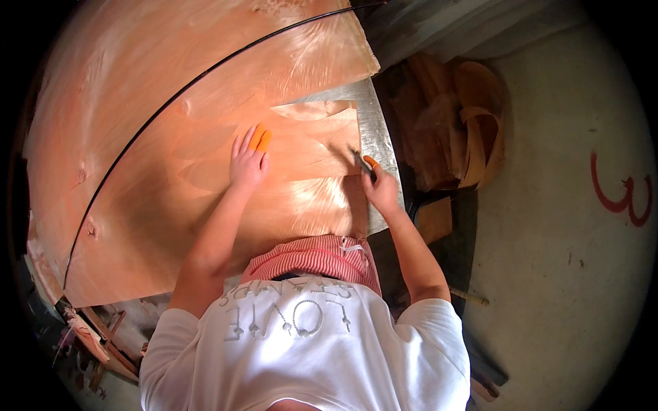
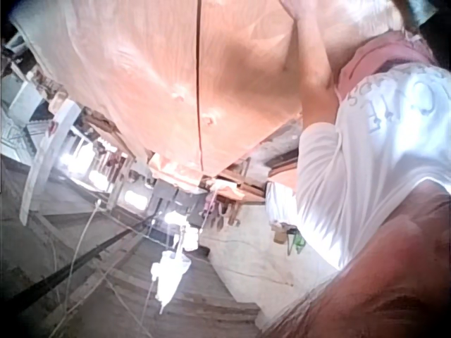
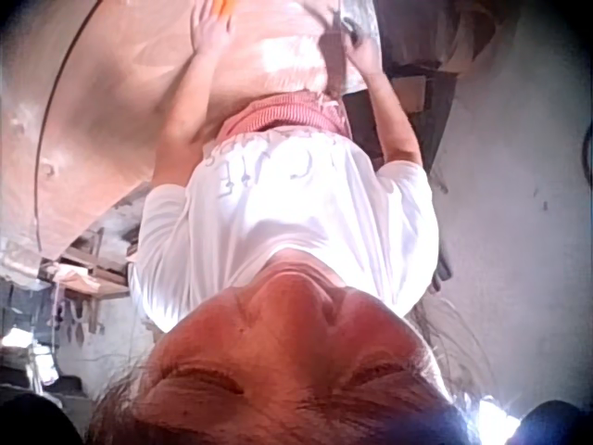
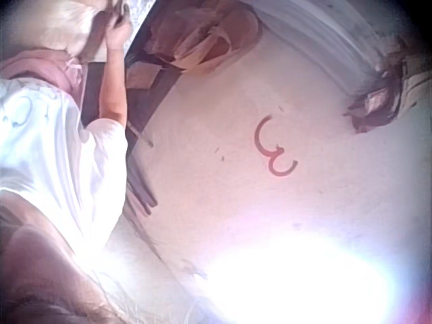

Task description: The person carves out specific shapes from a thin wood veneer sheet using a small handheld knife, then moves a larger stack of veneer sheets onto a workbench.

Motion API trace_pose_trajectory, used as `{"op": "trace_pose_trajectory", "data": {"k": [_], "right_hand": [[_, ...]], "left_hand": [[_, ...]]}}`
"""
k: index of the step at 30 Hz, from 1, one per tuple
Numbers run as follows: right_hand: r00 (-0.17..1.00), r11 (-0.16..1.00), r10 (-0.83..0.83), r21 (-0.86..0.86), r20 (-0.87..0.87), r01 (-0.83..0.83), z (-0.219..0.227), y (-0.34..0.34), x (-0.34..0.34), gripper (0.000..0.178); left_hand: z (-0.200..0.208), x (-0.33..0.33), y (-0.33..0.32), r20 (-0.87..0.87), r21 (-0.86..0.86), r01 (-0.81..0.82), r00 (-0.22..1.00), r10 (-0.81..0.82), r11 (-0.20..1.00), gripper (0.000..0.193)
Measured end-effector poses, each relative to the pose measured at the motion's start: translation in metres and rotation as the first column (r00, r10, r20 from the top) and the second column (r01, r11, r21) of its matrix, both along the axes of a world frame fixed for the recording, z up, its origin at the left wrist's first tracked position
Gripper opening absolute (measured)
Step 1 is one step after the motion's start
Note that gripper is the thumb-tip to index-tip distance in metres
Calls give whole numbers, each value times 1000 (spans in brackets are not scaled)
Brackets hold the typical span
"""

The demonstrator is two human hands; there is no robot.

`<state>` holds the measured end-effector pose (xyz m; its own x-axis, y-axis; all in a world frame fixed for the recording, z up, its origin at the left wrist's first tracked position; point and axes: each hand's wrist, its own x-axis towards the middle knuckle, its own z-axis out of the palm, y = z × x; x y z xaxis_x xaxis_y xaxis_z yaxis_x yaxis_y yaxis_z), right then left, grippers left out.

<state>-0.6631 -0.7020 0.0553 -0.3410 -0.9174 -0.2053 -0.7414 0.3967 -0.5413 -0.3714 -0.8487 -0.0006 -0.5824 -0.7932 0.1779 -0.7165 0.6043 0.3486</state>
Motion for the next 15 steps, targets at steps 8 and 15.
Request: {"op": "trace_pose_trajectory", "data": {"k": [8,15], "right_hand": [[948,916,-168,-313,270,252,-56,-98,-22,34],[990,984,-109,-129,90,120,-43,-120,-24,35]], "left_hand": [[5,-2,-1,1,13,5,1000,-5,1000,44],[5,0,-1,22,2,4,1000,-4,1000,43]]}}
